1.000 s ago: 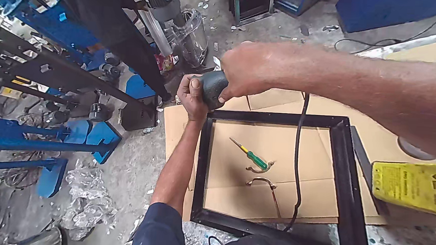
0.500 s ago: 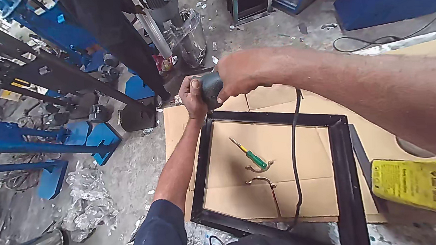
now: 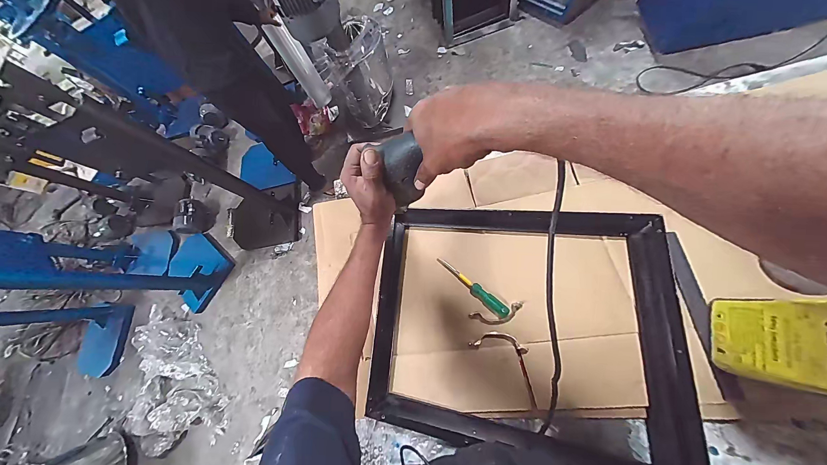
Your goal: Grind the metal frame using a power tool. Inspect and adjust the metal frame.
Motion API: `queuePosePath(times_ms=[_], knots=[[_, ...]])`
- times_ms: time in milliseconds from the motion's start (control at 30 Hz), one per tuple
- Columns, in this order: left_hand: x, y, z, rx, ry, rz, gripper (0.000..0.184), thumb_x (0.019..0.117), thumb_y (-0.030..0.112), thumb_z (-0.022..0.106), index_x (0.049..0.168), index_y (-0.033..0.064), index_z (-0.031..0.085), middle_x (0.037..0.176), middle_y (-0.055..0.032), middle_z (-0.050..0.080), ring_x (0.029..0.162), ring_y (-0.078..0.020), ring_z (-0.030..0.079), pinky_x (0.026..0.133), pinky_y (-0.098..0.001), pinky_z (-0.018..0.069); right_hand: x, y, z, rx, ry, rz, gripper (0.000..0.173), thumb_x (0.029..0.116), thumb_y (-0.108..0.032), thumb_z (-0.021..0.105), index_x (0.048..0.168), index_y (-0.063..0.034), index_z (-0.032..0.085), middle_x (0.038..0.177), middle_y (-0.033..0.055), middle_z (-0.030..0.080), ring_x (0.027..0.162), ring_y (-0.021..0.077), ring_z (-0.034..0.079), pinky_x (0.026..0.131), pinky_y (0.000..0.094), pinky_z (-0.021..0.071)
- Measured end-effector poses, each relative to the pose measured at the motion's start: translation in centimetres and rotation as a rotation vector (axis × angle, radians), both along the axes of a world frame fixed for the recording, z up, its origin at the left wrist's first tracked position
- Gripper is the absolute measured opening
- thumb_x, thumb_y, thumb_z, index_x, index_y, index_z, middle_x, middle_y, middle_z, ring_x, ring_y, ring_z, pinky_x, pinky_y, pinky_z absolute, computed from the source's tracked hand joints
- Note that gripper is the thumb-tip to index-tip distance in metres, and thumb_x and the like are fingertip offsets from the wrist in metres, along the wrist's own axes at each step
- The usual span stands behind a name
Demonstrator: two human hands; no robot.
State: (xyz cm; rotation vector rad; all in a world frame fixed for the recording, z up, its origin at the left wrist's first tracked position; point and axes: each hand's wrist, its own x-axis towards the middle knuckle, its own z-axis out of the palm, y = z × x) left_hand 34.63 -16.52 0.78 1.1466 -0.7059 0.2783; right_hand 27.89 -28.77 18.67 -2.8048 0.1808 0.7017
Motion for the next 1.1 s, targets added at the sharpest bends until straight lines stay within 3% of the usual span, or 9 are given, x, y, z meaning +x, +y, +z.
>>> queuePosePath(times_ms=[167, 333, 500, 700, 833, 967, 1100], knots=[[0.0, -0.3, 0.1, -0.003, 0.01, 0.001, 0.055, 0.1005, 0.061, 0.052, 0.09, 0.0082, 0.065, 0.079, 0.0002, 0.066, 0.073, -0.0101, 0.066, 0.071, -0.0317, 0.0591, -0.2, -0.3, -0.1, 0.02, -0.004, -0.008, 0.041, 0.0867, -0.037, 0.084, 0.108, -0.0047, 0.069, 0.07, 0.0081, 0.063, 0.058, 0.021, 0.059, 0.056, 0.0433, 0.051], [0.1, -0.2, 0.0, -0.008, -0.01, -0.003, 0.051, 0.1038, 0.054, 0.05, 0.092, 0.0068, 0.065, 0.08, -0.0006, 0.067, 0.075, -0.0101, 0.067, 0.073, -0.0313, 0.0592, -0.1, -0.2, -0.1, 0.03, 0.004, -0.022, 0.038, 0.0863, -0.037, 0.084, 0.103, -0.0059, 0.07, 0.067, 0.0074, 0.061, 0.055, 0.0203, 0.057, 0.053, 0.0421, 0.0493], [0.2, -0.2, -0.3, -0.015, -0.004, -0.013, 0.051, 0.1032, 0.055, 0.051, 0.092, 0.0075, 0.065, 0.08, -0.0001, 0.067, 0.074, -0.0097, 0.067, 0.072, -0.0314, 0.0593, -0.1, -0.2, -0.2, 0.049, 0.009, -0.023, 0.041, 0.0867, -0.035, 0.084, 0.111, -0.0052, 0.069, 0.071, 0.0085, 0.063, 0.058, 0.0214, 0.059, 0.057, 0.0433, 0.0508], [0.3, -0.2, -0.4, -0.008, 0.008, -0.006, 0.052, 0.1029, 0.056, 0.051, 0.092, 0.0074, 0.066, 0.08, -0.0002, 0.068, 0.075, -0.0097, 0.067, 0.072, -0.0311, 0.0594, -0.1, -0.3, -0.6, 0.019, -0.039, 0.006, 0.041, 0.0857, -0.036, 0.085, 0.108, -0.0063, 0.069, 0.074, 0.0094, 0.065, 0.063, 0.024, 0.063, 0.059, 0.0468, 0.0533], [0.5, -0.2, -0.7, -0.026, 0.016, -0.024, 0.05, 0.1018, 0.056, 0.053, 0.092, 0.009, 0.066, 0.079, 0.0016, 0.067, 0.073, -0.0084, 0.066, 0.071, -0.0301, 0.059, -1.4, -0.3, -1.2, -0.151, -0.252, 0.15, 0.078, 0.0754, -0.044, 0.089, 0.138, -0.0106, 0.055, 0.097, 0.0179, 0.066, 0.09, 0.0404, 0.067, 0.07, 0.0622, 0.0539], [0.5, -0.2, -0.9, -0.042, 0.01, -0.052, 0.048, 0.1016, 0.055, 0.055, 0.093, 0.0089, 0.066, 0.078, 0.0017, 0.066, 0.072, -0.0081, 0.065, 0.069, -0.0295, 0.0585, -2.2, -0.5, -1.7, -0.181, -0.33, 0.193, 0.086, 0.074, -0.048, 0.088, 0.143, -0.0141, 0.05, 0.092, 0.0156, 0.066, 0.084, 0.0393, 0.067, 0.066, 0.0595, 0.0526], [0.6, -0.4, -0.9, -0.041, 0.013, -0.054, 0.05, 0.1007, 0.056, 0.056, 0.09, 0.0087, 0.065, 0.076, 0.0011, 0.065, 0.07, -0.0088, 0.065, 0.068, -0.0301, 0.0585, -1.6, -0.7, -1.7, -0.157, -0.253, 0.147, 0.087, 0.0746, -0.053, 0.087, 0.143, -0.0132, 0.052, 0.1, 0.0178, 0.067, 0.093, 0.0411, 0.067, 0.073, 0.0635, 0.0534]])
